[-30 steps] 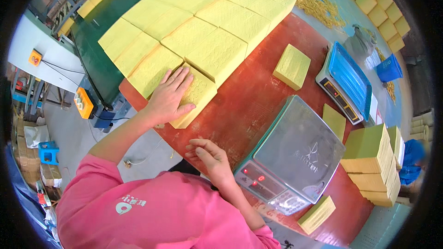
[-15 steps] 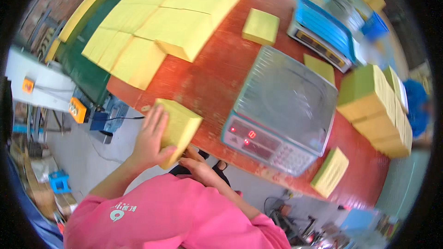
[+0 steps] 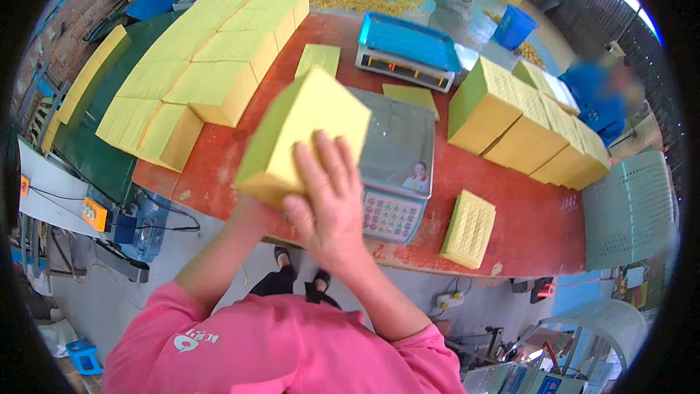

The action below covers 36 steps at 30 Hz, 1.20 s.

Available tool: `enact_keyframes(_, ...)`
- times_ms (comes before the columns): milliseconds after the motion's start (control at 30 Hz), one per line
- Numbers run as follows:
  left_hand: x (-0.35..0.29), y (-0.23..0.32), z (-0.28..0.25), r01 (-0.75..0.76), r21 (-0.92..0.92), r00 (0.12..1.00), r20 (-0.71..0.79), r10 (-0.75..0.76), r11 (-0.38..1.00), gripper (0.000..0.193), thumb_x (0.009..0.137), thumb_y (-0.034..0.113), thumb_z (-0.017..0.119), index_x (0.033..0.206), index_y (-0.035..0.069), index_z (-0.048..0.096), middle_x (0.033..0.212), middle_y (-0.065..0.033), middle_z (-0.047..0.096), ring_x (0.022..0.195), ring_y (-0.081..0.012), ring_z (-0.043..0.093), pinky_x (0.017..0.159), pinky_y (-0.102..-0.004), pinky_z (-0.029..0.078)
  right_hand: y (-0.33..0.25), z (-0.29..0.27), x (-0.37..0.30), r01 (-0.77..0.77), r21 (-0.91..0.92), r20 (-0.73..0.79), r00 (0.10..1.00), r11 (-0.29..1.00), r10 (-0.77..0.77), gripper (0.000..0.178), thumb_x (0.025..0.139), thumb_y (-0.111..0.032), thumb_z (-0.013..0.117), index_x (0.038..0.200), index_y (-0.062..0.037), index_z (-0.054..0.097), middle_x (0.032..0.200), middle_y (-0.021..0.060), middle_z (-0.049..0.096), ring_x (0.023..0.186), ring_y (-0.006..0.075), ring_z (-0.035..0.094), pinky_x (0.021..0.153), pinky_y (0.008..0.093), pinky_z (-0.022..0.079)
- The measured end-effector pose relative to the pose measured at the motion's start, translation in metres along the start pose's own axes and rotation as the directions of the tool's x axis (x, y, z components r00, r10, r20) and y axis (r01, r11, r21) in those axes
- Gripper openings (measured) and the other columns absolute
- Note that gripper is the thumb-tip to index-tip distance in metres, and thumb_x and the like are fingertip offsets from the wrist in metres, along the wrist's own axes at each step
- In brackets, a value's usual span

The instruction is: The recorder is weighing stacks of embossed yellow paper or napkins and arranging them on a conveyor and workbench for industrial packaging.

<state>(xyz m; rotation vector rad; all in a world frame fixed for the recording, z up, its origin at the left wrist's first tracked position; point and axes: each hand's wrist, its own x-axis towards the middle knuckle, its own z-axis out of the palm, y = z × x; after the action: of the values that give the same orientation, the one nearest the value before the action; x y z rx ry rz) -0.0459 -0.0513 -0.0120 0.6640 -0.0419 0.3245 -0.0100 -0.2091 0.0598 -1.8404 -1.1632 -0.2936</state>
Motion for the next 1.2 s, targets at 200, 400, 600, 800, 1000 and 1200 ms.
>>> enact_keyframes(200,0.097,-0.058,0.028,0.136,-0.399,0.99,0.017,-0.141,0.907,0.052,0.101,0.047,0.037,0.139,0.013,0.046,0.135,-0.0097,0.055,0.12,-0.0279,0.058,0.099,-0.0458,0.051,0.092,-0.025,0.067,-0.061,-0.224,-0.059,0.997,0.973,0.048,0.05,0.084,-0.015,0.066,0.132,-0.0081,0.057,0.137,0.0189,0.053,0.129,0.0413,0.047,0.106,0.0449,0.04)
enact_keyframes(400,0.07,-0.041,0.023,0.315,-0.44,0.897,-0.153,-0.415,0.841,0.045,0.102,0.042,0.039,0.134,0.013,0.051,0.127,-0.0115,0.061,0.112,-0.0292,0.063,0.097,-0.0461,0.052,0.089,-0.037,0.088,-0.041,-0.263,0.108,0.992,0.964,0.072,0.043,0.086,-0.01,0.063,0.129,-0.0054,0.058,0.133,0.0196,0.056,0.126,0.0391,0.05,0.104,0.0434,0.041)
enact_keyframes(600,0.048,0.12,-0.076,0.398,0.706,0.916,-0.341,-0.211,0.586,0.052,0.098,0.045,0.05,0.123,0.0,0.059,0.126,-0.0206,0.061,0.118,-0.0355,0.058,0.098,-0.0492,0.048,0.078,0.0,0.071,-0.019,-0.534,0.184,0.973,0.845,0.138,0.054,0.081,-0.013,0.069,0.133,-0.0096,0.056,0.142,0.014,0.049,0.136,0.0373,0.039,0.108,0.051,0.033)
enact_keyframes(800,0.14,0.209,-0.188,0.276,0.602,0.955,-0.08,0.287,-0.749,0.092,0.085,0.068,0.053,0.142,-0.002,0.041,0.149,-0.0273,0.036,0.143,-0.0397,0.029,0.115,-0.0539,0.024,0.045,0.005,0.087,-0.109,-0.58,0.082,0.978,0.807,0.192,0.059,0.078,-0.015,0.071,0.135,-0.0075,0.054,0.143,0.0166,0.048,0.139,0.0394,0.036,0.113,0.0517,0.027)
enact_keyframes(1000,0.133,0.198,-0.201,0.055,0.632,0.998,-0.038,0.04,-0.773,0.098,0.08,0.07,0.057,0.143,-0.003,0.037,0.149,-0.0293,0.034,0.142,-0.0419,0.027,0.116,-0.0537,0.021,-0.009,0.036,0.095,-0.03,-0.374,-0.048,0.999,0.927,0.013,0.058,0.08,-0.018,0.069,0.134,-0.0029,0.053,0.14,0.0179,0.051,0.138,0.0407,0.038,0.112,0.0514,0.03)
enact_keyframes(1200,0.016,0.18,-0.142,-0.524,0.712,0.84,0.341,-0.421,-0.468,0.084,0.075,0.048,0.073,0.138,0.0,0.046,0.147,-0.0253,0.037,0.143,-0.0408,0.027,0.116,-0.0591,0.018,-0.009,0.141,0.106,-0.009,0.04,0.237,0.972,0.999,0.0,0.058,0.082,-0.016,0.07,0.134,-0.0023,0.052,0.139,0.0205,0.05,0.132,0.0407,0.043,0.109,0.0478,0.034)
